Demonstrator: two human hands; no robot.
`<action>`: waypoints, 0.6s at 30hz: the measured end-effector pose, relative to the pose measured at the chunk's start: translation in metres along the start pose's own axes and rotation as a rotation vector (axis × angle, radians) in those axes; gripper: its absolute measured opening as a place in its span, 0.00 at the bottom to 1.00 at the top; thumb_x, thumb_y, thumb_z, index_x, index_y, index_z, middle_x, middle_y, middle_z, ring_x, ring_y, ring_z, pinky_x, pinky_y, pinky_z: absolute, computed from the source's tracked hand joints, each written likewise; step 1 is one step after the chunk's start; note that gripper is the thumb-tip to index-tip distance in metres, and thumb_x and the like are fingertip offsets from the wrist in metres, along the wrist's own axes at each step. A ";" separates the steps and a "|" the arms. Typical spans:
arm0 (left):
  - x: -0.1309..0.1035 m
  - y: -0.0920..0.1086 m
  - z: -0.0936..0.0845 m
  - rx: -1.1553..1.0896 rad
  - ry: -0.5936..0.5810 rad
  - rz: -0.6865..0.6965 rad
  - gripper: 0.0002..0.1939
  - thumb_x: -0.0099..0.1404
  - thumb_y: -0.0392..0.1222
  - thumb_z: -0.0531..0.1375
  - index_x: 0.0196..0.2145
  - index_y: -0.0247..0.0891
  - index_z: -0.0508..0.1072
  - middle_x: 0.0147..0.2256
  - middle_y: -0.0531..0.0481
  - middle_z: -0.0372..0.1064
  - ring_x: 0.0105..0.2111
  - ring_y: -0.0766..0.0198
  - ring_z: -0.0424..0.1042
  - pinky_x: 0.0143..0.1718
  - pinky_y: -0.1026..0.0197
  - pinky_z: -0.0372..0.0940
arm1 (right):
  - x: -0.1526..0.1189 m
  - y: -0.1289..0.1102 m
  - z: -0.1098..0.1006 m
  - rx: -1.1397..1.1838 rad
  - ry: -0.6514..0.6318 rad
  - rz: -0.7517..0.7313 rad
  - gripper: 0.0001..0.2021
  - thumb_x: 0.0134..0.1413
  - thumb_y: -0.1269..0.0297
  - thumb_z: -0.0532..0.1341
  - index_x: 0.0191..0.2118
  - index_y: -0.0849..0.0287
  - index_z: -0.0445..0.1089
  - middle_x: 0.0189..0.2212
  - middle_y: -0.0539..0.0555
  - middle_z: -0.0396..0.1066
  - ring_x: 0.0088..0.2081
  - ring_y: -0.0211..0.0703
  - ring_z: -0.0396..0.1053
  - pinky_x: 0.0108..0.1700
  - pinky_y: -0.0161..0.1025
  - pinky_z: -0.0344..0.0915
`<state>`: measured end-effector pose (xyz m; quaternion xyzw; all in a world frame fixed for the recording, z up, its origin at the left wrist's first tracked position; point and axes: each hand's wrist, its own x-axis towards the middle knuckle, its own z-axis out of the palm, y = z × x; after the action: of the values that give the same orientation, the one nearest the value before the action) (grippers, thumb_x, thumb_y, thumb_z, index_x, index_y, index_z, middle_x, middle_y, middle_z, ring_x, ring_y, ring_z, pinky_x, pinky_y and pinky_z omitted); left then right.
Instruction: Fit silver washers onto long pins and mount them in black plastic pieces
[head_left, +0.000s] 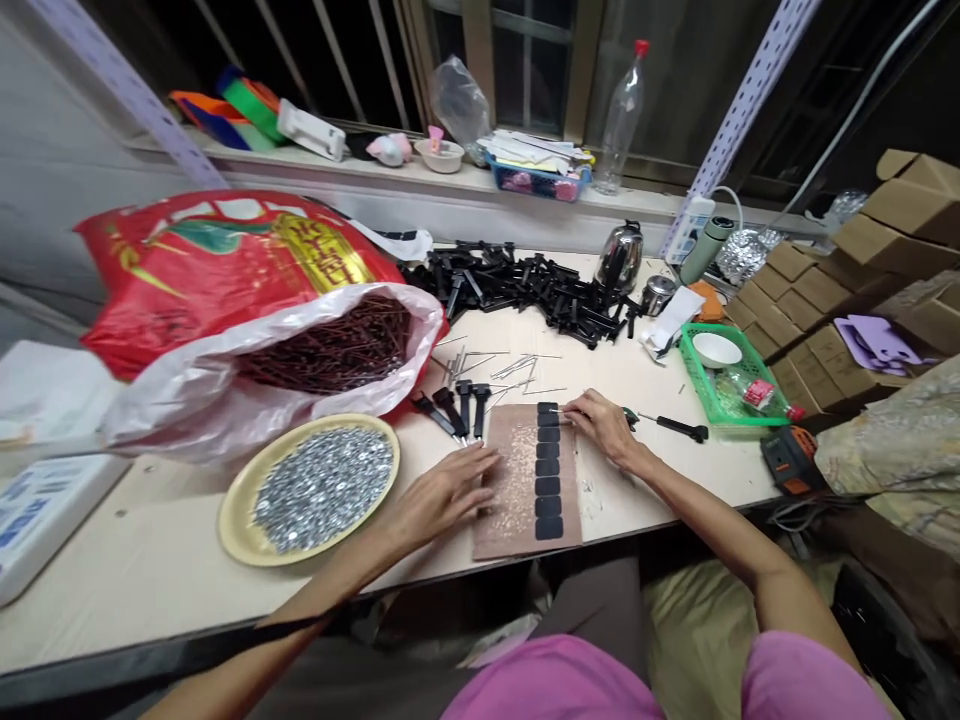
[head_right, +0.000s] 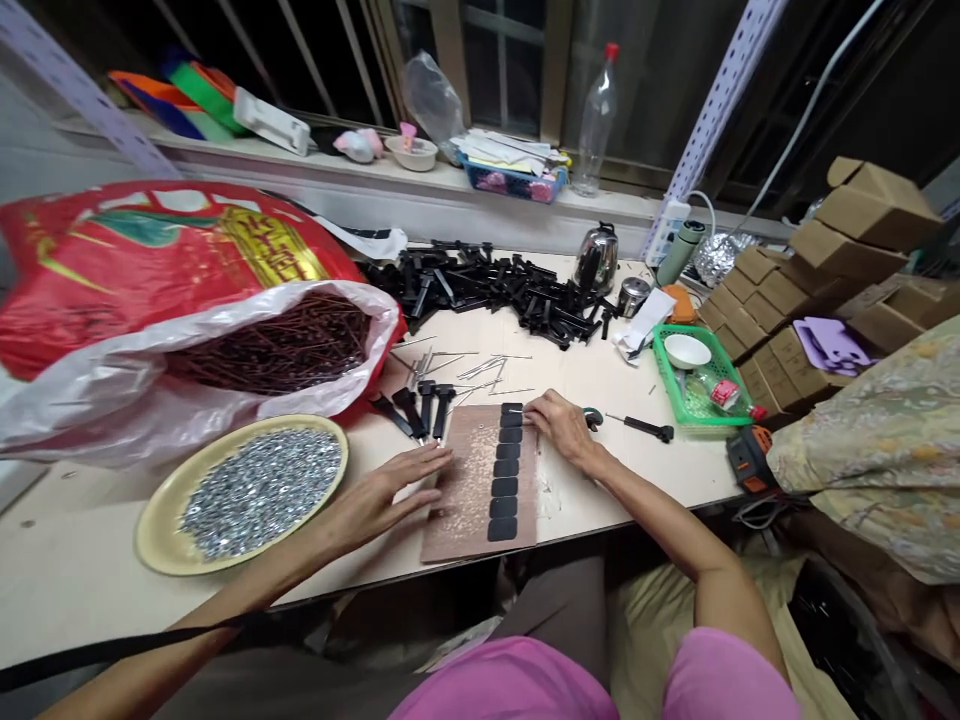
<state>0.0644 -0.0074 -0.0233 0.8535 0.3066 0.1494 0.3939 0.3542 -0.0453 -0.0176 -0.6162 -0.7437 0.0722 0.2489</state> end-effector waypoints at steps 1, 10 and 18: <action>0.002 -0.004 0.005 0.091 -0.046 0.044 0.27 0.63 0.55 0.56 0.56 0.40 0.68 0.59 0.42 0.62 0.62 0.48 0.55 0.60 0.45 0.55 | 0.000 0.006 0.000 -0.007 -0.018 0.010 0.06 0.60 0.69 0.58 0.38 0.59 0.72 0.34 0.51 0.68 0.34 0.35 0.68 0.37 0.32 0.64; 0.001 -0.023 0.023 0.413 -0.267 0.165 0.33 0.63 0.49 0.58 0.63 0.39 0.56 0.64 0.40 0.49 0.65 0.49 0.47 0.61 0.46 0.54 | 0.022 0.022 0.010 -0.102 -0.135 -0.065 0.08 0.62 0.69 0.56 0.34 0.62 0.71 0.32 0.53 0.67 0.38 0.40 0.63 0.34 0.34 0.62; 0.000 -0.016 0.019 0.424 -0.284 0.160 0.32 0.65 0.48 0.57 0.64 0.39 0.55 0.65 0.40 0.48 0.65 0.50 0.47 0.61 0.48 0.54 | -0.049 -0.017 0.012 0.045 -0.259 -0.623 0.13 0.66 0.71 0.50 0.35 0.60 0.71 0.28 0.51 0.67 0.32 0.37 0.62 0.32 0.34 0.61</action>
<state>0.0671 -0.0108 -0.0477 0.9510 0.2043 -0.0087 0.2321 0.3394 -0.0935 -0.0351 -0.3395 -0.9199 0.0865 0.1760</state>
